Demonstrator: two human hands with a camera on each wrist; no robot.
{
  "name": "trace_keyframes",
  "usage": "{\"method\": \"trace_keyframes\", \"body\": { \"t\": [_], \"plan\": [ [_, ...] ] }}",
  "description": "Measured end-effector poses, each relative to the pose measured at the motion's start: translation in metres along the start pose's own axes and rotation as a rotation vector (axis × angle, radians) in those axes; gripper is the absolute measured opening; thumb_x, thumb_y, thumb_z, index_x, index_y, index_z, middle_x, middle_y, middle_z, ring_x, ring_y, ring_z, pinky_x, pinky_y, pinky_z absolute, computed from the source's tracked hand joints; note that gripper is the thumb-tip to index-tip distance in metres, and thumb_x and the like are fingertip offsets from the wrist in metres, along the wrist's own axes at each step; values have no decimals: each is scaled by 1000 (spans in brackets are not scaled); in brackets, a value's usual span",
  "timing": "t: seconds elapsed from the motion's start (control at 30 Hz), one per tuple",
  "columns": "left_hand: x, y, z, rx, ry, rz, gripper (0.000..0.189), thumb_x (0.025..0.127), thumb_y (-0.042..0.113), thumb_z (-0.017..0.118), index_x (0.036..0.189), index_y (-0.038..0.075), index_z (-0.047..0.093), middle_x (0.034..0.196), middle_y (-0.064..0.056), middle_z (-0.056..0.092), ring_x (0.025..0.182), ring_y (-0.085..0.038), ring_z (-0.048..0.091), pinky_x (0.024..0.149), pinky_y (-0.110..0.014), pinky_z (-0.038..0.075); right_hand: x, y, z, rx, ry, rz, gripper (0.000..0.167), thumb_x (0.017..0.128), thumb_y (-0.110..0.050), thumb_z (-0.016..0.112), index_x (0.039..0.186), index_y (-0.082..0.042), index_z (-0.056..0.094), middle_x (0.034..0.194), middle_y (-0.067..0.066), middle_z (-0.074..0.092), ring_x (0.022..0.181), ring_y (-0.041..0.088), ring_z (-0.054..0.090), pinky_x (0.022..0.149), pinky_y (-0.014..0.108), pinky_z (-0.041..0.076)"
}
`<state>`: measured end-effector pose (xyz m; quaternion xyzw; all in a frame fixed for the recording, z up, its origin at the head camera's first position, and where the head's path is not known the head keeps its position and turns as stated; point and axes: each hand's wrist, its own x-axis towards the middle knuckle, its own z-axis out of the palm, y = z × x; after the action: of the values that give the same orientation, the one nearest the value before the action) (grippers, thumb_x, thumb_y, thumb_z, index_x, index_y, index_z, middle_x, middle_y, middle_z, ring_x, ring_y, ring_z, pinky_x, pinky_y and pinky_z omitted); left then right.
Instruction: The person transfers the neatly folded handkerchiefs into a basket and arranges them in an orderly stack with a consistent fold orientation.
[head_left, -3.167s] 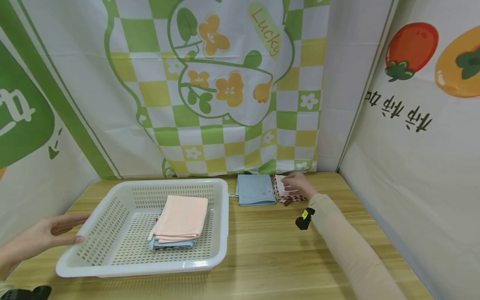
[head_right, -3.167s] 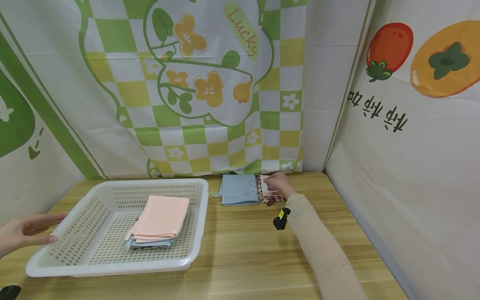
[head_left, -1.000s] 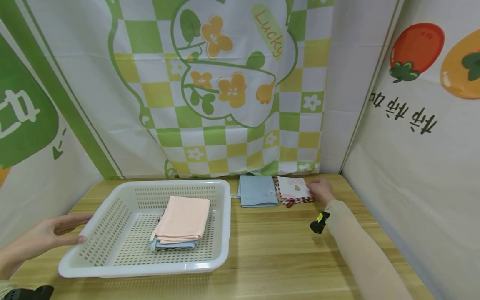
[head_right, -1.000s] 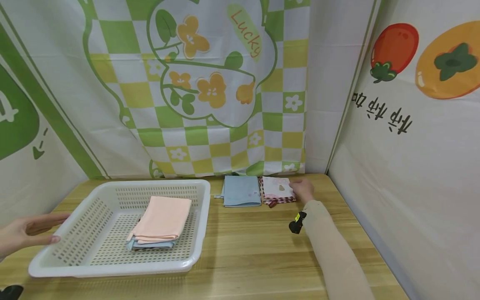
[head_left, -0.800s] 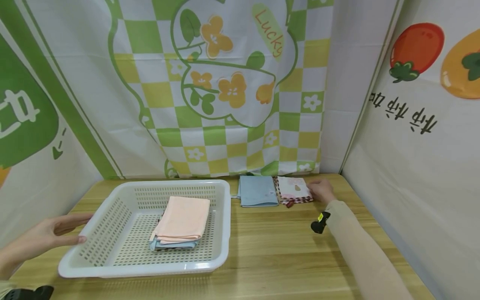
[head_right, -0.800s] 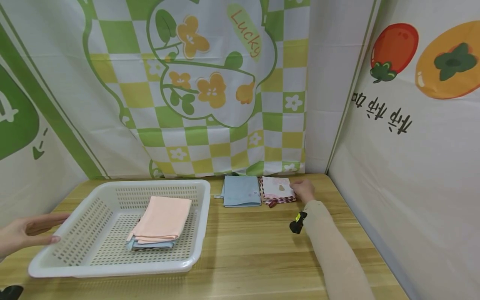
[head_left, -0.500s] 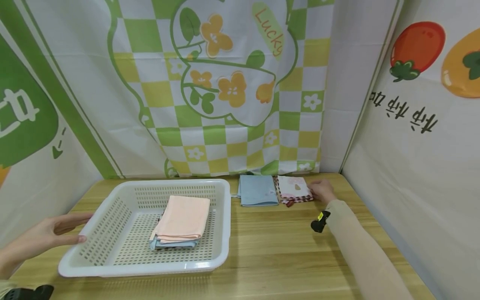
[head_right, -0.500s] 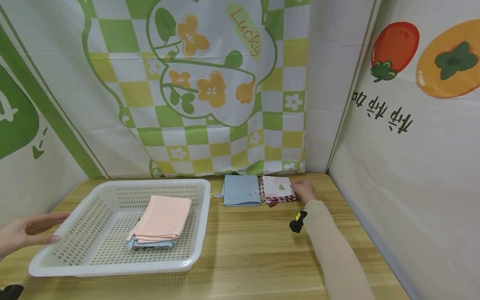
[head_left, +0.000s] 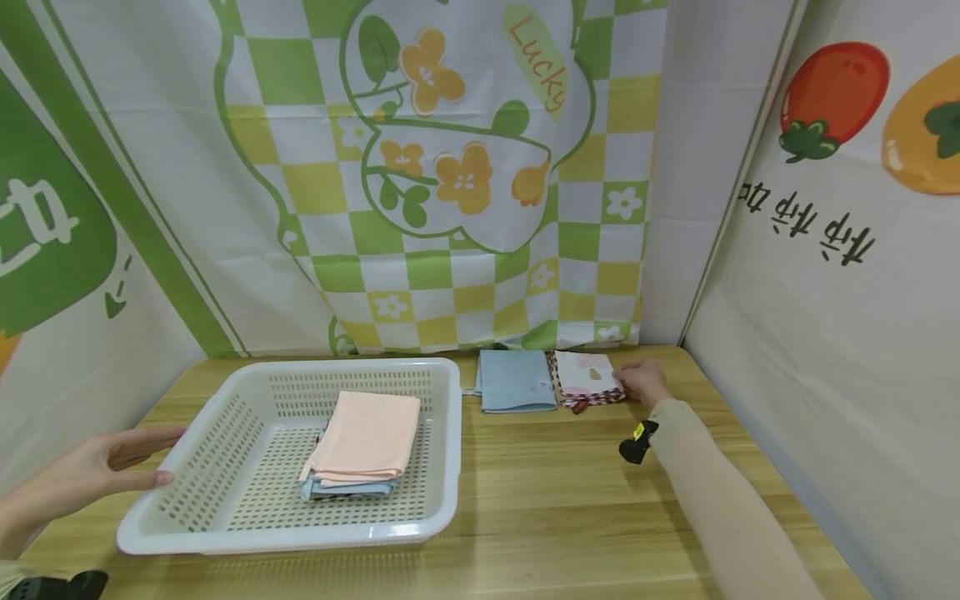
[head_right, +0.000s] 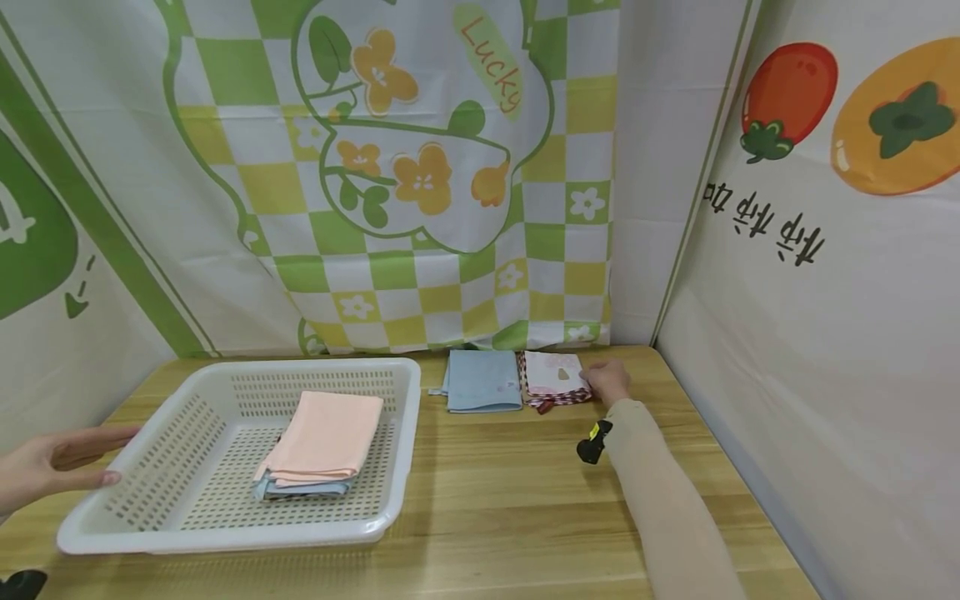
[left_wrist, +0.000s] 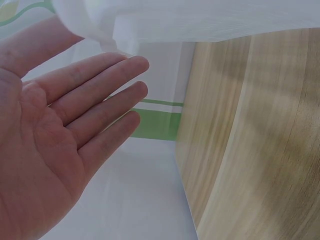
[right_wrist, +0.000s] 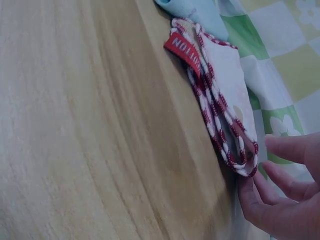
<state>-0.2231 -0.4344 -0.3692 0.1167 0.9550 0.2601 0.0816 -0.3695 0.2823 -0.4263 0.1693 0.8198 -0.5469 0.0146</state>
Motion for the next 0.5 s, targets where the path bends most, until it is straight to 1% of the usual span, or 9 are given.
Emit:
{"method": "trace_keyframes", "body": {
  "t": [0.1,0.13,0.17,0.2,0.3,0.37,0.43,0.47,0.5],
  "plan": [
    [0,-1,0,9,8,-1,66,91,31,63,142,-4,37,138,-34,42,114,-44,53,76,-56,51,1,1,0,-7,4,9,50,91,-8,59,134,12,44,132,27,48,88,13,57,72,22,52],
    [0,-1,0,16,14,-3,66,91,31,64,142,-3,38,138,-32,44,114,-35,56,75,-53,52,2,2,0,-8,6,11,50,90,-8,59,134,12,44,132,27,48,86,12,57,73,23,51],
    [0,-2,0,10,16,9,66,91,30,64,141,-4,38,137,-32,45,114,-38,56,75,-54,52,3,2,0,-6,6,13,50,90,-8,60,133,12,44,132,27,48,85,12,56,73,23,52],
    [0,-3,0,14,24,11,65,90,30,65,141,-3,39,137,-27,48,113,-25,58,75,-53,52,3,3,0,-2,6,15,50,90,-8,60,133,12,44,132,26,48,84,11,56,73,24,51],
    [1,-4,-1,-12,21,9,65,91,30,64,141,-2,40,132,3,53,107,-3,56,76,-53,52,6,4,1,15,-3,18,51,90,-7,60,135,12,43,132,26,48,83,10,56,73,24,52],
    [1,-5,0,-28,18,8,65,91,31,64,141,-2,40,126,18,48,107,1,55,77,-55,51,7,5,2,21,-9,22,51,91,-7,59,135,11,43,134,26,48,87,11,57,73,24,52],
    [1,-6,0,-29,20,3,65,90,31,64,141,-1,40,124,22,47,106,2,55,77,-56,51,8,5,2,30,-15,26,51,91,-8,58,136,11,42,136,27,46,93,14,57,74,23,52],
    [1,-6,0,-27,23,5,66,90,31,65,141,-1,40,122,26,46,104,11,50,77,-51,53,9,6,2,35,-20,31,52,92,-8,58,137,11,41,137,27,45,96,16,57,75,23,51],
    [1,-6,0,-18,27,9,65,90,31,65,141,-1,40,124,23,48,108,1,56,77,-51,53,10,6,2,43,-25,37,52,92,-8,57,138,10,40,139,27,44,102,18,56,78,23,51]
  ]
}}
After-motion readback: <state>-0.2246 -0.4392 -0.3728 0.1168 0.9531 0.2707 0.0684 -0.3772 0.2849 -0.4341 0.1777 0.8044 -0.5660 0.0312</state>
